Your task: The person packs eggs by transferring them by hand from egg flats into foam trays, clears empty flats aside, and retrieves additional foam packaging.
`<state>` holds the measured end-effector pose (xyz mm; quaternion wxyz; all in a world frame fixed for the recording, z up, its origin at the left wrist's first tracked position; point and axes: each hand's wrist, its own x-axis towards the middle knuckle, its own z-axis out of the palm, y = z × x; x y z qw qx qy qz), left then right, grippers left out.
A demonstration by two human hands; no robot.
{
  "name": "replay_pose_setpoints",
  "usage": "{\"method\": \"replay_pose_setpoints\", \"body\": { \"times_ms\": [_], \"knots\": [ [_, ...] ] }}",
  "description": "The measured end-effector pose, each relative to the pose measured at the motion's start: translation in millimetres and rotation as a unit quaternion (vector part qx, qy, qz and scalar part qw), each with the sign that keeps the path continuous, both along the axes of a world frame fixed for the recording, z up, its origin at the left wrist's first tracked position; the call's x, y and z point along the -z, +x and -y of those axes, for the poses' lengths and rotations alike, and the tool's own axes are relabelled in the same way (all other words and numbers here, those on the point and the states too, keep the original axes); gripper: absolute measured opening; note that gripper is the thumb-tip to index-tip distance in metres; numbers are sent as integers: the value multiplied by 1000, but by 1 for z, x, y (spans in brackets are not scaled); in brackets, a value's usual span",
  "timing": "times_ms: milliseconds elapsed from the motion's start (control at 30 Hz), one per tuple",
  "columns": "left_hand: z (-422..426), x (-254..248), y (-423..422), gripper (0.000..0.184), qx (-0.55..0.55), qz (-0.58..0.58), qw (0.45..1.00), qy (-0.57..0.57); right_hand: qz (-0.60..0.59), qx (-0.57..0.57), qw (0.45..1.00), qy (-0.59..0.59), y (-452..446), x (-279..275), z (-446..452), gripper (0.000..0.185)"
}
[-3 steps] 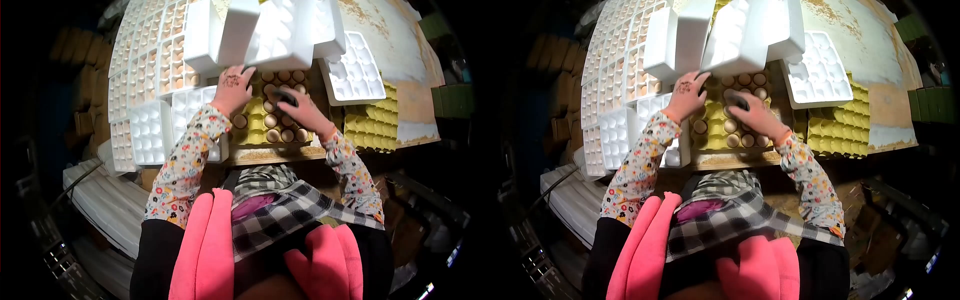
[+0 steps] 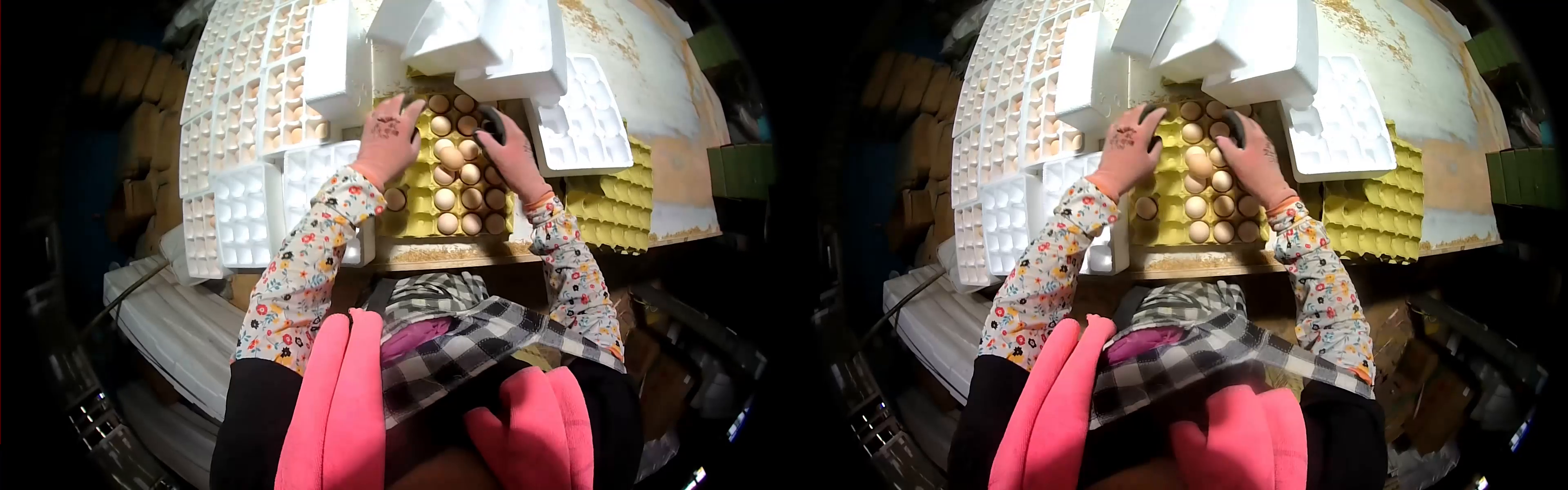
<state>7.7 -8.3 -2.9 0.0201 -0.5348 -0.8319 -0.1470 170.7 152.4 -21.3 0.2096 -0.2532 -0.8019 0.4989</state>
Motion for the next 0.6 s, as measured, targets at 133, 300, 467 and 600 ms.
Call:
{"method": "replay_pose_setpoints", "body": {
  "times_ms": [133,300,467,600],
  "knots": [
    [-23,29,29,50,16,136,983,-121,111,-59,982,143,6,31,-17,39],
    [-29,42,61,47,25,57,980,-190,195,-211,871,399,-10,59,-18,34],
    [12,63,56,47,-91,341,932,89,171,-205,914,304,-16,47,-23,27],
    [-25,34,67,52,-4,241,968,-61,-46,71,937,-338,19,67,-34,27]
  ]
}}
